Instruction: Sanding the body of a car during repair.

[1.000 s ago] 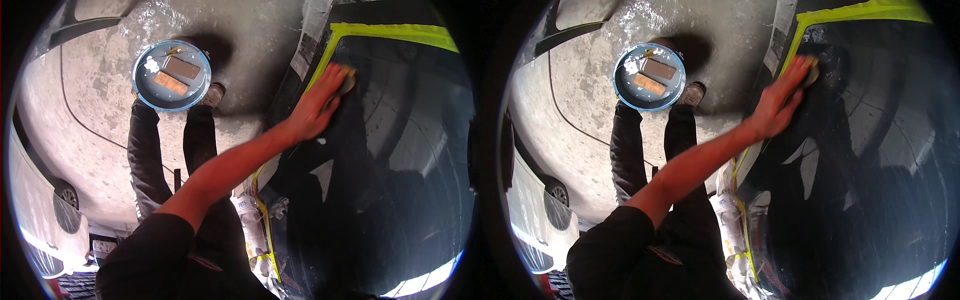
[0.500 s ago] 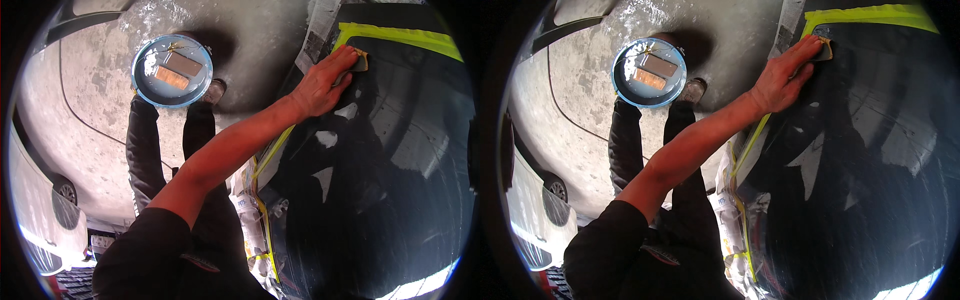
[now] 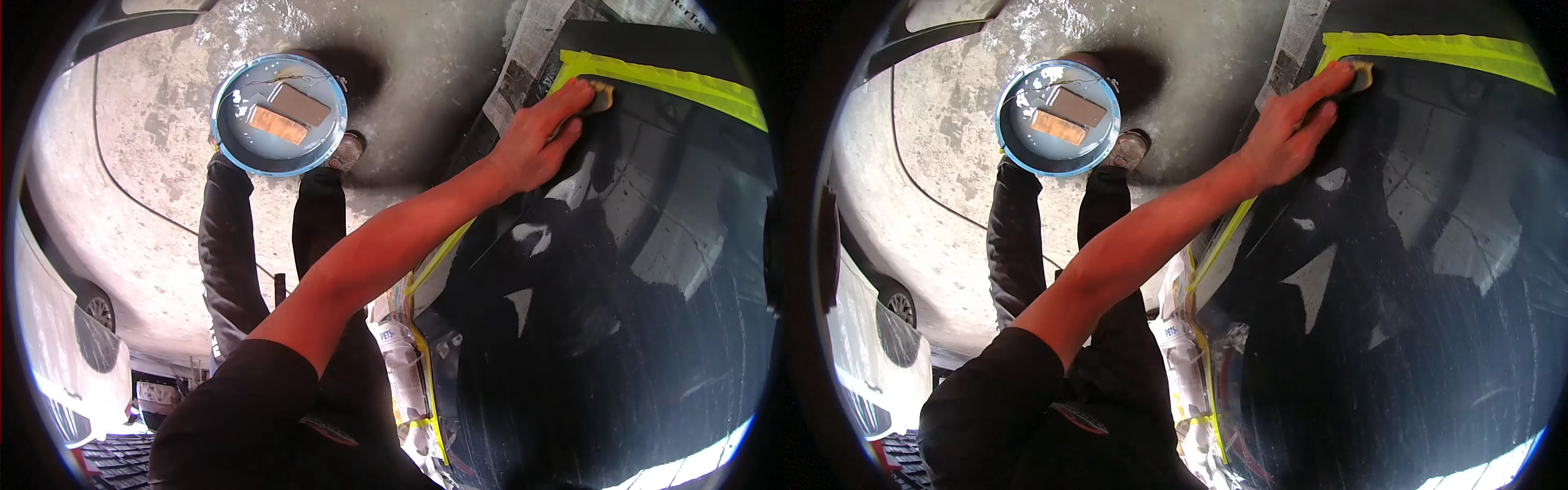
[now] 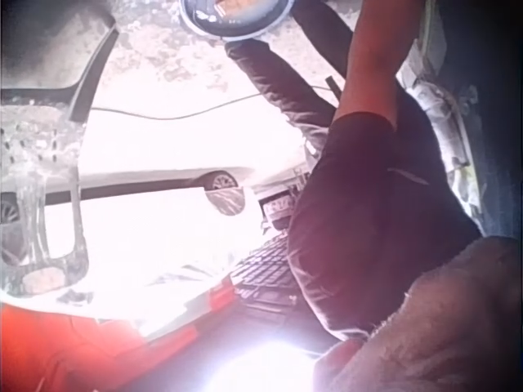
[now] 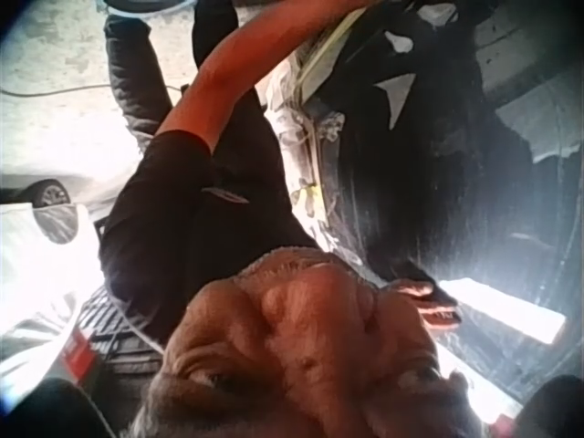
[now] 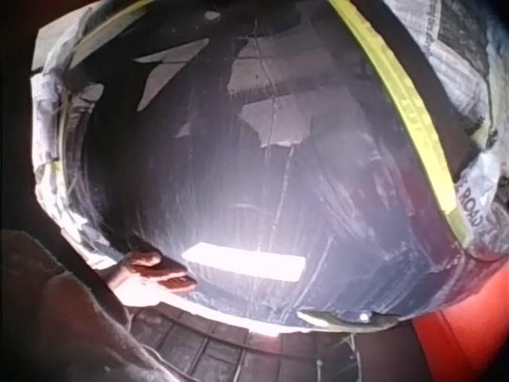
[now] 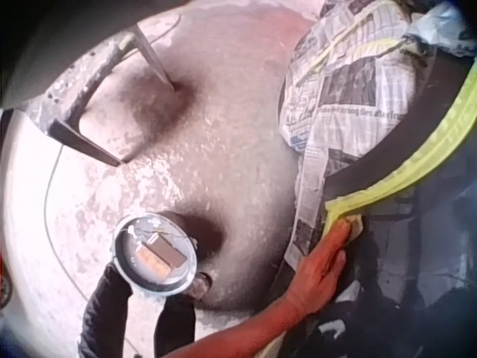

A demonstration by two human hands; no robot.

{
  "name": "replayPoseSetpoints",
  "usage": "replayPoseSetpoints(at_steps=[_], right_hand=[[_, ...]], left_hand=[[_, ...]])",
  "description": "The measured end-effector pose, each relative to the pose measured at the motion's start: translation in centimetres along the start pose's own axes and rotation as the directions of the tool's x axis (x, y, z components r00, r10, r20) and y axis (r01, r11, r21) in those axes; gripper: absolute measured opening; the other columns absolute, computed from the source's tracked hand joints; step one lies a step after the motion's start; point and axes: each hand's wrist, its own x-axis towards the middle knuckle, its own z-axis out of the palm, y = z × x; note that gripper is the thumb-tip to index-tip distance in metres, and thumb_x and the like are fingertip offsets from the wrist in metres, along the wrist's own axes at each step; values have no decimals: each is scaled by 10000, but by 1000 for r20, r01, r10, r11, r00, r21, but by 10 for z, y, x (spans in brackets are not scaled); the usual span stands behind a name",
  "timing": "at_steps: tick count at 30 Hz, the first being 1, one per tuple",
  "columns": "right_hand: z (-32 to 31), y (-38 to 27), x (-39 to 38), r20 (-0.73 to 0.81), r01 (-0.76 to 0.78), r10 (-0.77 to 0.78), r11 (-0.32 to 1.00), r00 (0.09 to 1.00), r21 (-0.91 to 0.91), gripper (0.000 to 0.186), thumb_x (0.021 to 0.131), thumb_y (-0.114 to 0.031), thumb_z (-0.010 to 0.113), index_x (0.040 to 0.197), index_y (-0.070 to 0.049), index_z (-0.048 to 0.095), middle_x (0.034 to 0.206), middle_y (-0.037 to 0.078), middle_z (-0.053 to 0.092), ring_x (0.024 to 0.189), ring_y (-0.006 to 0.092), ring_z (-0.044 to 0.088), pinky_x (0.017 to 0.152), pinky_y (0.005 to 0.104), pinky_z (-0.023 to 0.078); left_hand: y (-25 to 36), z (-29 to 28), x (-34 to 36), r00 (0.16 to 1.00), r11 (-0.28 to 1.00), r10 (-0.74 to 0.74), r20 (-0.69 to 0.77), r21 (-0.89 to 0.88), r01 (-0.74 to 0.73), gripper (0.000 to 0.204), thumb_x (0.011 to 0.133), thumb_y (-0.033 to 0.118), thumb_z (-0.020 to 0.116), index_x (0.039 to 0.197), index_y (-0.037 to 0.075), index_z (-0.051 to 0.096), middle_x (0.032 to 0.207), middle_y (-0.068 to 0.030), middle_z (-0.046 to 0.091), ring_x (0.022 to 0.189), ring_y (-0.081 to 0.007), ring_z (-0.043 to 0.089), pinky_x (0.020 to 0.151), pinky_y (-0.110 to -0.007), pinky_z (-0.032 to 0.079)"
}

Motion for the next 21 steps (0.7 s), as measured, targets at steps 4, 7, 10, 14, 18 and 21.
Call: replayPoseSetpoints(at_steps=[4,7,10,14,18,21], right_hand=[[-3,-1,2,1,-3,3,1000,1000,-18,629,1102,-480,488,1537,-29,539,1544,371,453,1359,566,514,1057,683,462],[-2,-1,-1,10,7,-6,1000,1000,-24,628,1102,-481,489,1537,-31,539,1543,371,454,1358,566,514,1056,683,462],[-1,-1,-2,19,11,-10,1000,1000,-26,628,1101,-481,490,1538,-32,538,1541,372,454,1357,567,514,1055,683,463],[1,-1,-2,24,11,-11,1000,1000,-23,628,1100,-481,491,1539,-35,538,1540,373,455,1357,568,514,1055,684,463],[1,-1,-3,34,21,-20,1000,999,-22,628,1100,-482,492,1540,-37,537,1538,374,456,1356,569,514,1054,684,464],[-2,2,-3,37,22,-21,999,999,-27,628,1099,-482,493,1541,-38,536,1536,375,456,1355,569,515,1053,684,465]], left_hand=[[-6,3,-13,1000,1000,-7,14,-25,7,454,1070,32,525,1523,9,529,1568,-197,553,1486,-343,501,1208,-365,395],[-1,3,9,1000,999,0,1,-34,0,457,1066,29,533,1522,9,530,1577,-189,547,1495,-333,492,1218,-364,384],[-3,-1,-11,1000,1000,2,23,-22,-2,464,1058,24,547,1521,10,530,1579,-188,545,1497,-335,489,1224,-369,380],[-7,3,-37,1000,1000,5,-11,-10,-5,469,1053,25,559,1521,26,536,1586,-189,535,1502,-346,478,1227,-378,381],[4,6,3,1000,1000,-22,-1,-11,22,494,1051,17,549,1544,29,515,1613,-185,506,1539,-342,427,1256,-391,337],[6,3,-55,1000,1000,-1,28,-14,1,522,1036,42,585,1549,16,493,1598,-226,494,1529,-399,414,1244,-448,376]])
